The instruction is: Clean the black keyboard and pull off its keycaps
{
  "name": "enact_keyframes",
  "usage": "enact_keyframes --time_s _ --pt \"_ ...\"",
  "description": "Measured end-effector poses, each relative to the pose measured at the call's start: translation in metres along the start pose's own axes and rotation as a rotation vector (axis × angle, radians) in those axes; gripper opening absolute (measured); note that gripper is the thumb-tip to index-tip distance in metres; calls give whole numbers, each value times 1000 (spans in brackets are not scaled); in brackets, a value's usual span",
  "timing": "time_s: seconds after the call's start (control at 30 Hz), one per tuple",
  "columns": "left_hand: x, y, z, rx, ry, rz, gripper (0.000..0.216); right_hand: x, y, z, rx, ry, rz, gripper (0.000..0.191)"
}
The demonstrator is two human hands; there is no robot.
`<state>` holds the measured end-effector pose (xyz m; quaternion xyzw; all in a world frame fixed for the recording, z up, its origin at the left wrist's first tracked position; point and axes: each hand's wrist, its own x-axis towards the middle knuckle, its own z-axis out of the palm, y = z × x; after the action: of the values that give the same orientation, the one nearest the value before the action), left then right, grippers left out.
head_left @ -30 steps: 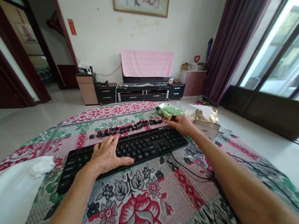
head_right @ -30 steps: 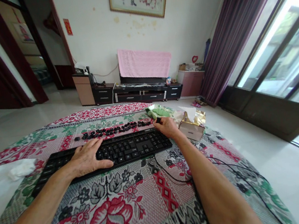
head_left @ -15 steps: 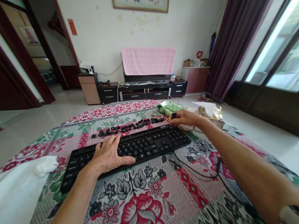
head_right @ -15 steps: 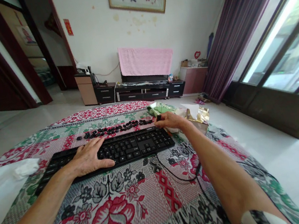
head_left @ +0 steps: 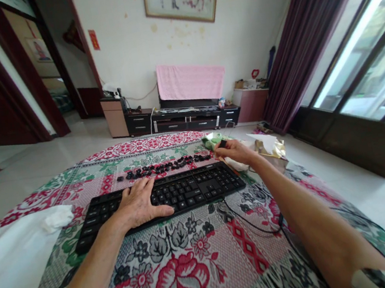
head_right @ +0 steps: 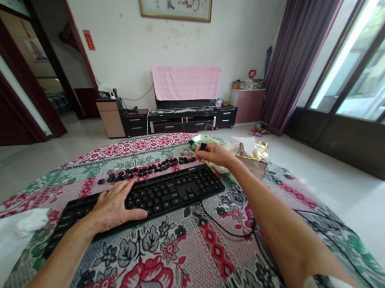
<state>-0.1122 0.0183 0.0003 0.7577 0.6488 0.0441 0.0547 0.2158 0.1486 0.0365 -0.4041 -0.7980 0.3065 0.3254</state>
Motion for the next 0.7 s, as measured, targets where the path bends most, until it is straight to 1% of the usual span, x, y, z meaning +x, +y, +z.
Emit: enact_keyframes --time_s 0.07,0.13,0.2,0.23,0.3,0.4,0.47,0.57,0.7 --pt "0 0 0 -7 2 0 113 -1 3 5 -49 81 6 20" --pt "0 0 0 -10 -3 -6 114 -4 2 8 -125 123 56 21" --pt "0 0 0 -10 -6 -9 114 -6 -1 9 -287 141 124 23" --pt "0 1 0 -10 -7 -8 114 -8 -2 10 -391 138 161 24" --pt "-1 1 -1 -9 -6 -6 113 -10 -4 10 -572 89 232 28" --pt "-1 3 -2 -4 -5 -7 114 -12 -3 11 -711 -3 314 39" --pt "-2 3 -3 0 -7 -12 115 -11 -2 12 -752 -47 364 42" --pt "-2 4 -3 1 -7 -17 114 -10 -3 17 -768 -81 412 40" --pt "-2 3 -2 -17 0 -7 113 -10 -10 19 -785 -60 423 31"
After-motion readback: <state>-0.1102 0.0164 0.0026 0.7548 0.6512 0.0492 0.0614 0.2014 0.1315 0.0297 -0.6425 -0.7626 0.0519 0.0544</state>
